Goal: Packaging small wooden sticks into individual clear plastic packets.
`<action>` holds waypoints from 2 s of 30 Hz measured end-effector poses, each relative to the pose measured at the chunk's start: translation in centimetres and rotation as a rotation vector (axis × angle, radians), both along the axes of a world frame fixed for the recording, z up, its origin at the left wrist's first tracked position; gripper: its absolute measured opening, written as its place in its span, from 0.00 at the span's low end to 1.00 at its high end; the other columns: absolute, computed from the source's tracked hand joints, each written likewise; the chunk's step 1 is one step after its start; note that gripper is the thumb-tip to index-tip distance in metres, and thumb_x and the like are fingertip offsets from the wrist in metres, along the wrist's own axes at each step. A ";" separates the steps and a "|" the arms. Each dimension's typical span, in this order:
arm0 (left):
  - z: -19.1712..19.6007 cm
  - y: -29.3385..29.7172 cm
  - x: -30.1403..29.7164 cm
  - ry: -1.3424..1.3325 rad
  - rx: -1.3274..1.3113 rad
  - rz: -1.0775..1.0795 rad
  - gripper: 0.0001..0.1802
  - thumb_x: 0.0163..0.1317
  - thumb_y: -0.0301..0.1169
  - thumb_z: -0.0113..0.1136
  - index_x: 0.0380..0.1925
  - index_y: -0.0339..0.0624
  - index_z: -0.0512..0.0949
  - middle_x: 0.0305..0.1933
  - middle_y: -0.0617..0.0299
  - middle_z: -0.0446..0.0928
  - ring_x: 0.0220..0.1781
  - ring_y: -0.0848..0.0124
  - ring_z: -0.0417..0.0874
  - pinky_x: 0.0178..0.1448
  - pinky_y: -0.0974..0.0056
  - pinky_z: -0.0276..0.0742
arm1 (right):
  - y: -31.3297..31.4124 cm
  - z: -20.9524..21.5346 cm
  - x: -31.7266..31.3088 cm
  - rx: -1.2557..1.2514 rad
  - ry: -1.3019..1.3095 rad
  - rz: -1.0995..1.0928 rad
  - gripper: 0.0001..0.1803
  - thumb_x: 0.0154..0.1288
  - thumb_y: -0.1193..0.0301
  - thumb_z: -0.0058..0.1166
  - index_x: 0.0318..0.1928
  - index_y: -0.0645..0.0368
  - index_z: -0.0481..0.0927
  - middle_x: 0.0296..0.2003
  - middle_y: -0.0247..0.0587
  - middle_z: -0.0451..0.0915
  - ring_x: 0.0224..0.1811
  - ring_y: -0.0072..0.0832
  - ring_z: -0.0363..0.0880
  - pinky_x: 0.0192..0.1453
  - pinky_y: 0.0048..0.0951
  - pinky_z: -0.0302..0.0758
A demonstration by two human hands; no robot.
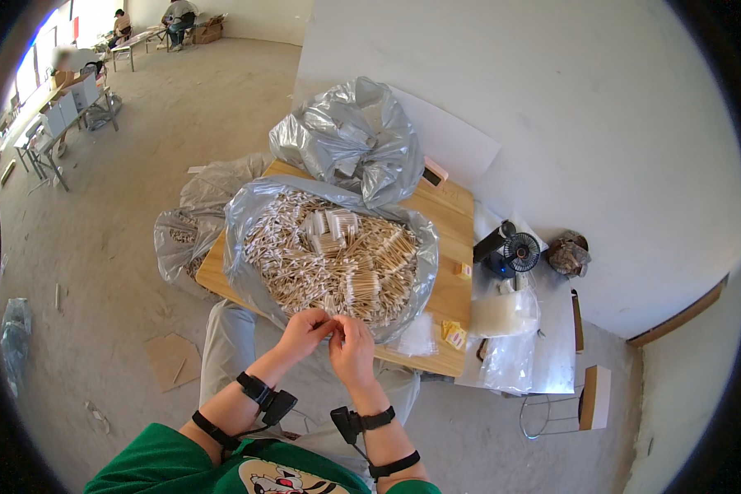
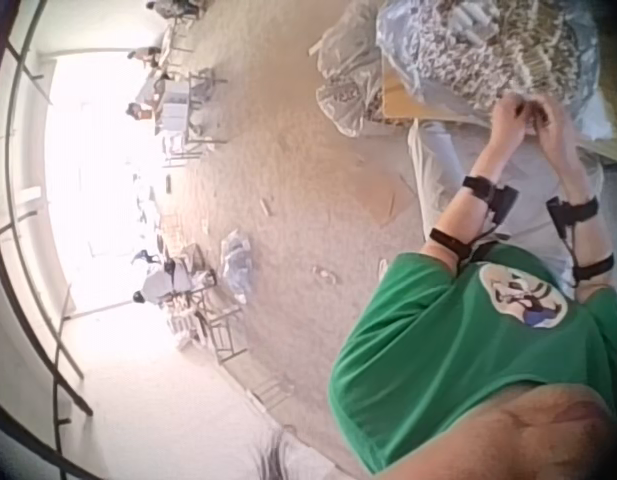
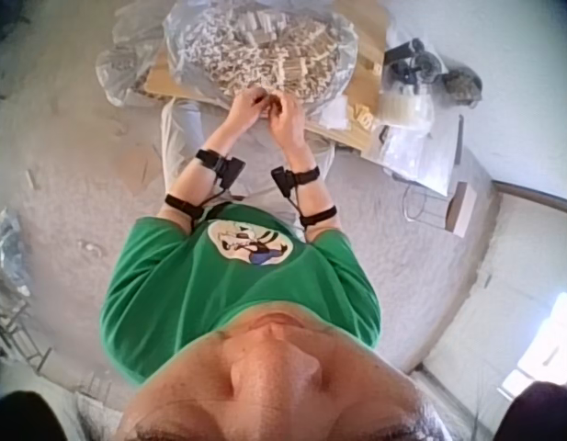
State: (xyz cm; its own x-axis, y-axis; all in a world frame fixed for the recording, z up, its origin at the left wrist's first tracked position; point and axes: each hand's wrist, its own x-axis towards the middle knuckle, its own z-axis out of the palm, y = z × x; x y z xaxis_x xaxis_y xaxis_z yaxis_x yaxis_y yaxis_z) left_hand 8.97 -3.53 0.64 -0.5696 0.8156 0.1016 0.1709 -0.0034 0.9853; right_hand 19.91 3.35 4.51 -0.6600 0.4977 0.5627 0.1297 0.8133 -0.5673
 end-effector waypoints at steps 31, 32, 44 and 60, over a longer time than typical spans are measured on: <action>0.2 0.7 -5.0 -0.395 0.069 0.063 0.11 0.57 0.30 0.62 0.34 0.33 0.74 0.28 0.63 0.73 0.30 0.74 0.76 0.32 0.69 0.71 | 4.9 -5.1 -2.2 -1.060 0.328 -0.082 0.08 0.60 0.80 0.48 0.41 0.64 0.75 0.33 0.35 0.79 0.34 0.19 0.75 0.38 0.23 0.72; 0.6 0.6 -5.2 -0.232 0.002 0.099 0.10 0.57 0.29 0.62 0.33 0.32 0.75 0.28 0.64 0.73 0.28 0.75 0.75 0.31 0.69 0.71 | 5.1 -4.5 -2.4 -0.795 0.249 -0.161 0.09 0.60 0.79 0.48 0.42 0.63 0.75 0.34 0.35 0.79 0.35 0.21 0.75 0.40 0.23 0.72; 0.9 2.2 -5.8 0.272 0.033 0.176 0.08 0.49 0.26 0.66 0.22 0.36 0.76 0.23 0.57 0.72 0.25 0.66 0.74 0.30 0.65 0.69 | 5.2 -1.5 -6.2 -0.548 -0.050 0.013 0.06 0.61 0.74 0.56 0.36 0.64 0.78 0.28 0.37 0.79 0.29 0.19 0.74 0.34 0.22 0.70; -1.2 2.7 -5.2 -0.375 0.139 0.184 0.10 0.67 0.29 0.49 0.28 0.40 0.63 0.22 0.67 0.67 0.22 0.81 0.67 0.26 0.72 0.65 | 5.4 -4.4 -4.8 -0.920 0.158 -0.055 0.12 0.69 0.62 0.47 0.35 0.59 0.72 0.22 0.26 0.66 0.22 0.13 0.63 0.24 0.15 0.63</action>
State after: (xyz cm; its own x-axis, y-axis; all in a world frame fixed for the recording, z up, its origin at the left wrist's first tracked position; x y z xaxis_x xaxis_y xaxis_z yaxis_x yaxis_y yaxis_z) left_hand 3.74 -0.83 -0.52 -0.7226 0.6902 -0.0383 -0.1885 -0.1435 0.9715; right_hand 15.06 8.75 0.13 -0.5720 0.8202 0.0132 0.0213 0.0309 -0.9993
